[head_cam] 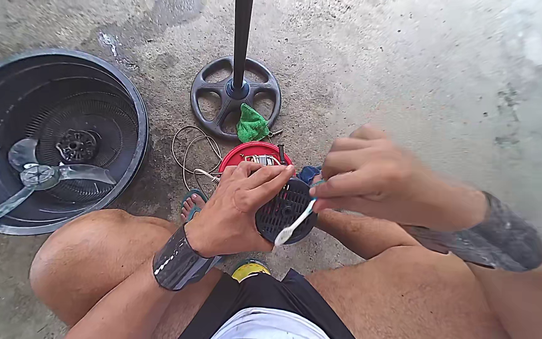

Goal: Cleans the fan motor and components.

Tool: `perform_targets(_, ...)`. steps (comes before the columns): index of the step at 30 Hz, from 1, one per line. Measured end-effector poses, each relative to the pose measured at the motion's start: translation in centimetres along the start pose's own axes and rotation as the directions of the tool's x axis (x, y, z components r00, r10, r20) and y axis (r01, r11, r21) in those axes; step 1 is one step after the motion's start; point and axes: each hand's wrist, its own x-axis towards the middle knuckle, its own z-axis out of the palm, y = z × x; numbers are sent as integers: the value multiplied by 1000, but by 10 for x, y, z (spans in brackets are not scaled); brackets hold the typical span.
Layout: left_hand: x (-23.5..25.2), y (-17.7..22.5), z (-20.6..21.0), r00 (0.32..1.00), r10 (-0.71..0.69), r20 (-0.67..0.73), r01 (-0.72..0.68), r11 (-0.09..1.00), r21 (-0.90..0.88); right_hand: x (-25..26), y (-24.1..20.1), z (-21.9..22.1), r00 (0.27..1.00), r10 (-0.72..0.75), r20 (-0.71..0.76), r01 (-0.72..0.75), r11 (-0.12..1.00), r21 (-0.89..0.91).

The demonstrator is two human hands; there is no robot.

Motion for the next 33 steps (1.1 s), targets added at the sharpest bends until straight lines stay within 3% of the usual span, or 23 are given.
perform_targets(5, 0, 1, 2, 1000, 0, 7, 0, 1000, 14, -5, 12, -14, 998, 44, -52, -46, 998, -35)
perform_targets(9, 4, 1, 2, 1000, 16, 9, -16, 1000, 16, 1, -1, 10, 1000, -21, 18, 21, 1000, 12)
perform_targets(13, 2, 3, 3, 1000, -2, 2, 2, 1000, 27, -2, 10, -8, 995, 44, -86, -49, 997, -56)
perform_targets(16, 3, 2, 3, 1000, 11, -12, -11, 1000, 26, 5, -7, 15, 1000, -30, 0, 30, 999, -15)
perform_targets(21, 0, 3, 2, 1000, -6, -3, 6, 1000, 17, 1, 9, -9, 991, 57, -118, -68, 993, -93)
perform_targets(24, 2, 2, 2, 1000, 9, -8, -8, 1000, 18, 7, -5, 15, 999, -30, -24, 30, 999, 12)
perform_targets(29, 1, 2, 1, 1000, -18, 5, 18, 999, 31, 0, 14, -4, 993, 36, -116, -43, 997, -61)
perform_targets(33, 0, 0, 2, 1000, 2, -24, -1, 1000, 15, 8, -5, 16, 999, -43, -31, 43, 999, -6)
